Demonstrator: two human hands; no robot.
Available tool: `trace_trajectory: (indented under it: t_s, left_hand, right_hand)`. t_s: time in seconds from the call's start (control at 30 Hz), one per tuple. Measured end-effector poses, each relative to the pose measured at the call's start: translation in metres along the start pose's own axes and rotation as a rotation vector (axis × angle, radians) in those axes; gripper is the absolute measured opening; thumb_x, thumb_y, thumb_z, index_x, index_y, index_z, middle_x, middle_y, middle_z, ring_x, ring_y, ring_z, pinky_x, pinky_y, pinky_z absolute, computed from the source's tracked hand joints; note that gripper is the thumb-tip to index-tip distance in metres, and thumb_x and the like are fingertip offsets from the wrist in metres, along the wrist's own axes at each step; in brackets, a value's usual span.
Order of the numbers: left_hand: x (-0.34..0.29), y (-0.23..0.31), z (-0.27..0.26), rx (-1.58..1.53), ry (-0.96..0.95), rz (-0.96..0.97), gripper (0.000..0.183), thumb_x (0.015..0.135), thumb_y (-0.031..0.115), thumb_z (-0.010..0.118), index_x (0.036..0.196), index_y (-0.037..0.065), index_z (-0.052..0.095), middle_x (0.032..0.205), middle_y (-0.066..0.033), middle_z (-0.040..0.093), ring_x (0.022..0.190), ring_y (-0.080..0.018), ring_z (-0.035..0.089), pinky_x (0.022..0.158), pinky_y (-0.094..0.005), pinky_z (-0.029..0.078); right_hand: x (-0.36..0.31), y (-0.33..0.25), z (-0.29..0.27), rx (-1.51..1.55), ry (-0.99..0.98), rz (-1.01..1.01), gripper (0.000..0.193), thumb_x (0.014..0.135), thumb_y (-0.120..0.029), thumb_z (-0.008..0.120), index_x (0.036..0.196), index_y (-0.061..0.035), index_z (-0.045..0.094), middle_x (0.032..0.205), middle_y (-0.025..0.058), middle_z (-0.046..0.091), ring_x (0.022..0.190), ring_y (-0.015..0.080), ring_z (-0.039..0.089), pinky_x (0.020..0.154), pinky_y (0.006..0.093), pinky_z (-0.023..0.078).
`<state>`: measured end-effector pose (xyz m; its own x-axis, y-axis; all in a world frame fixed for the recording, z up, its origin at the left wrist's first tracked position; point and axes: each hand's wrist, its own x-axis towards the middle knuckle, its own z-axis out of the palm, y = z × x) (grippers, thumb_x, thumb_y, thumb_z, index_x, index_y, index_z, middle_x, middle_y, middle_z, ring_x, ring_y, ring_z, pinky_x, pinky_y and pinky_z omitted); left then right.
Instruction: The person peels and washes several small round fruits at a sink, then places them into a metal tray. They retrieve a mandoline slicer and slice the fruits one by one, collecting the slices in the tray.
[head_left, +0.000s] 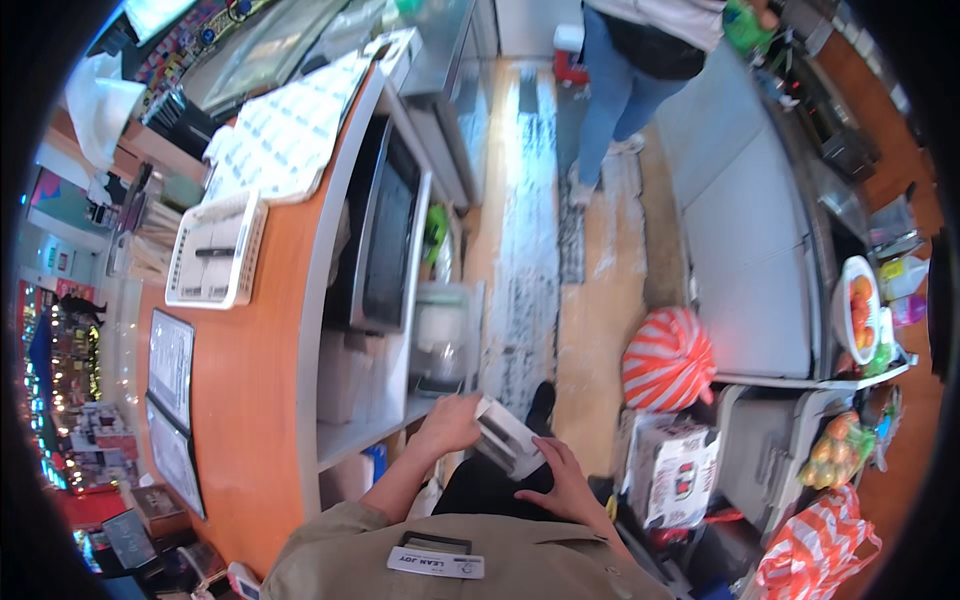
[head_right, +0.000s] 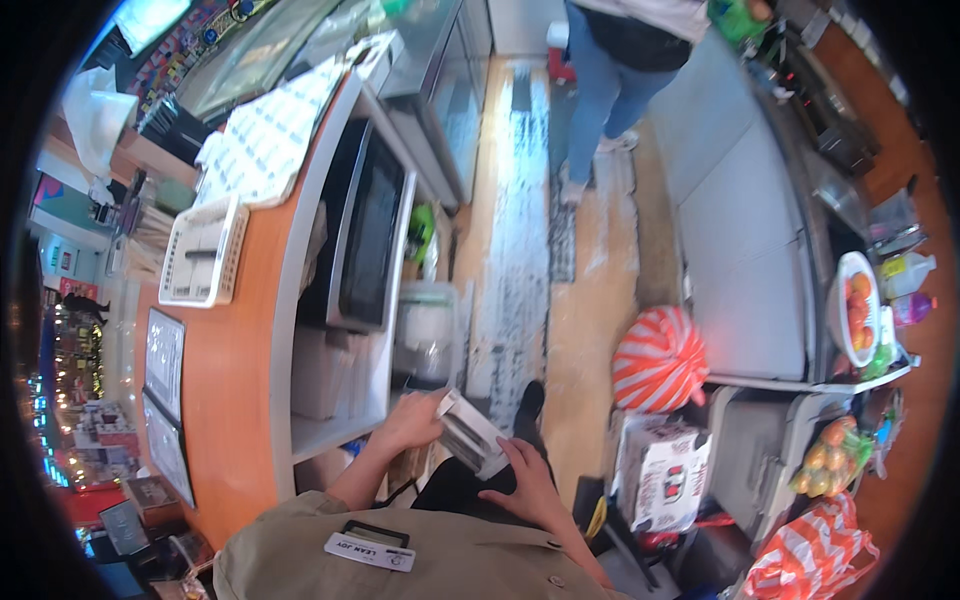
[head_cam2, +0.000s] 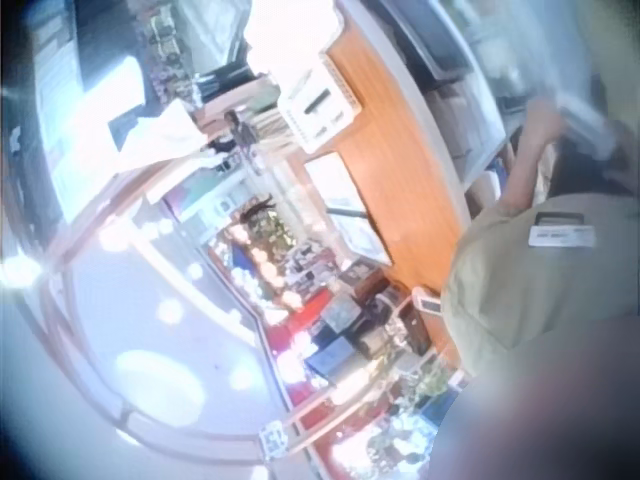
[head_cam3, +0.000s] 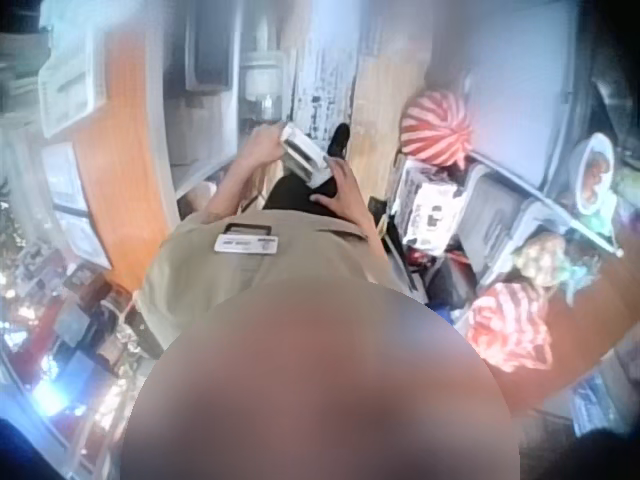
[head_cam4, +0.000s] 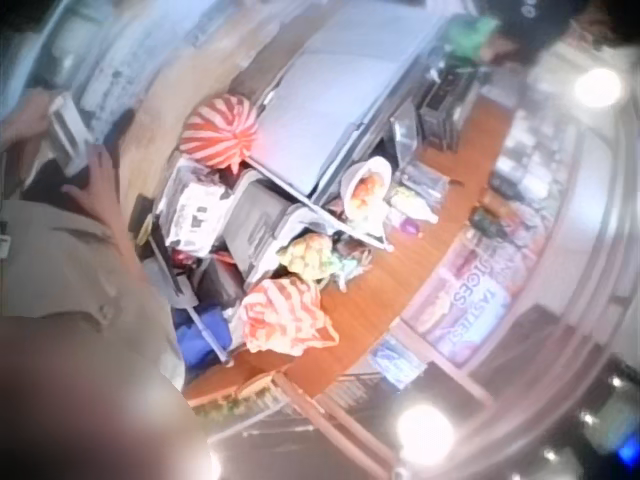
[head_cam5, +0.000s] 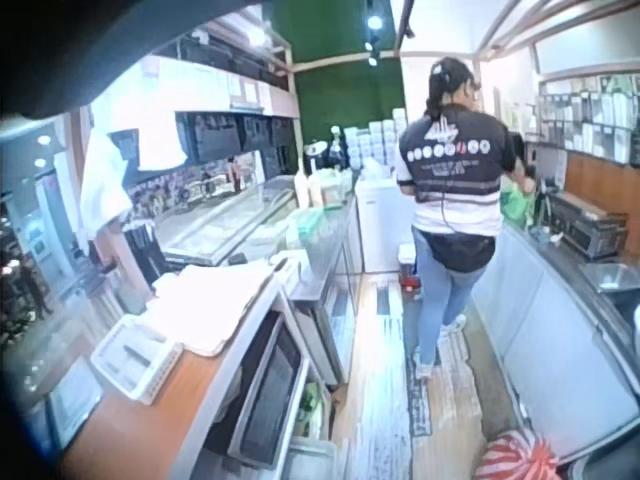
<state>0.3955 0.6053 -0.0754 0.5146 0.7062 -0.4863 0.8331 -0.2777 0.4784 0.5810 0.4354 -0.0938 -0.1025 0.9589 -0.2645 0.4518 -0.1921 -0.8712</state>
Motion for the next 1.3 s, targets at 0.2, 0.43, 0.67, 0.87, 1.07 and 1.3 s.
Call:
trace_trajectory:
  t_s: [0.2,0.43,0.67,0.87,1.07,1.3]
  left_hand:
    - [0.027,0.024,-0.029,-0.328,0.051,0.043,0.043,0.066,0.017,0.067,0.108,0.008,0.063,0.093,-0.0188,0.066,0.09,-0.0335,0.064,0.079,-0.0363,0.05]
    - [0.029,0.051,-0.05,-0.821,0.307,0.01,0.054,0.062,-0.007,0.062,0.116,-0.007,0.057,0.095,-0.0092,0.066,0.085,-0.0153,0.063,0.076,-0.0282,0.051]
    - [0.066,0.055,-0.1,-0.53,0.41,0.032,0.051,0.058,-0.001,0.065,0.109,-0.002,0.063,0.075,-0.0052,0.067,0.071,-0.0103,0.061,0.069,-0.0263,0.049]
    - [0.123,0.056,-0.107,-0.93,0.355,-0.137,0.041,0.06,-0.009,0.058,0.1,-0.001,0.065,0.077,-0.0058,0.067,0.055,-0.0118,0.06,0.043,-0.0211,0.045]
    - [0.185,0.062,-0.093,-1.191,0.181,-0.225,0.033,0.064,-0.009,0.056,0.096,0.0,0.062,0.079,-0.0095,0.066,0.061,-0.0182,0.065,0.047,-0.0297,0.054]
    - [0.242,0.071,-0.074,-1.534,-0.103,-0.166,0.033,0.068,0.002,0.054,0.101,-0.001,0.058,0.092,-0.0108,0.066,0.077,-0.0256,0.066,0.058,-0.0408,0.056]
  right_hand:
    - [0.033,0.021,-0.106,-0.078,0.11,-0.138,0.1,0.063,-0.032,0.083,0.139,-0.0026,0.026,0.136,0.0219,0.037,0.125,0.0384,0.037,0.106,0.0421,0.03]
    - [0.072,0.063,-0.156,0.019,0.237,-0.133,0.087,0.072,-0.035,0.076,0.139,-0.0042,0.03,0.135,0.0227,0.039,0.126,0.0373,0.037,0.105,0.0424,0.03]
    - [0.061,0.189,-0.154,0.095,0.452,0.345,0.05,0.08,-0.023,0.069,0.12,-0.0016,0.05,0.108,0.0155,0.06,0.094,0.0277,0.06,0.085,0.0367,0.048]
    - [-0.034,0.267,-0.142,0.067,0.547,0.636,0.039,0.077,-0.026,0.067,0.106,-0.001,0.061,0.094,0.0156,0.065,0.09,0.0299,0.063,0.079,0.0373,0.05]
    - [-0.073,0.271,-0.129,0.097,0.638,0.91,0.037,0.079,-0.03,0.064,0.104,-0.0026,0.063,0.092,0.0132,0.067,0.083,0.0282,0.065,0.076,0.0369,0.051]
    - [0.086,0.189,-0.177,1.407,0.416,0.34,0.068,0.089,-0.049,0.054,0.141,-0.0134,0.029,0.136,0.0126,0.044,0.123,0.0259,0.042,0.098,0.0493,0.038]
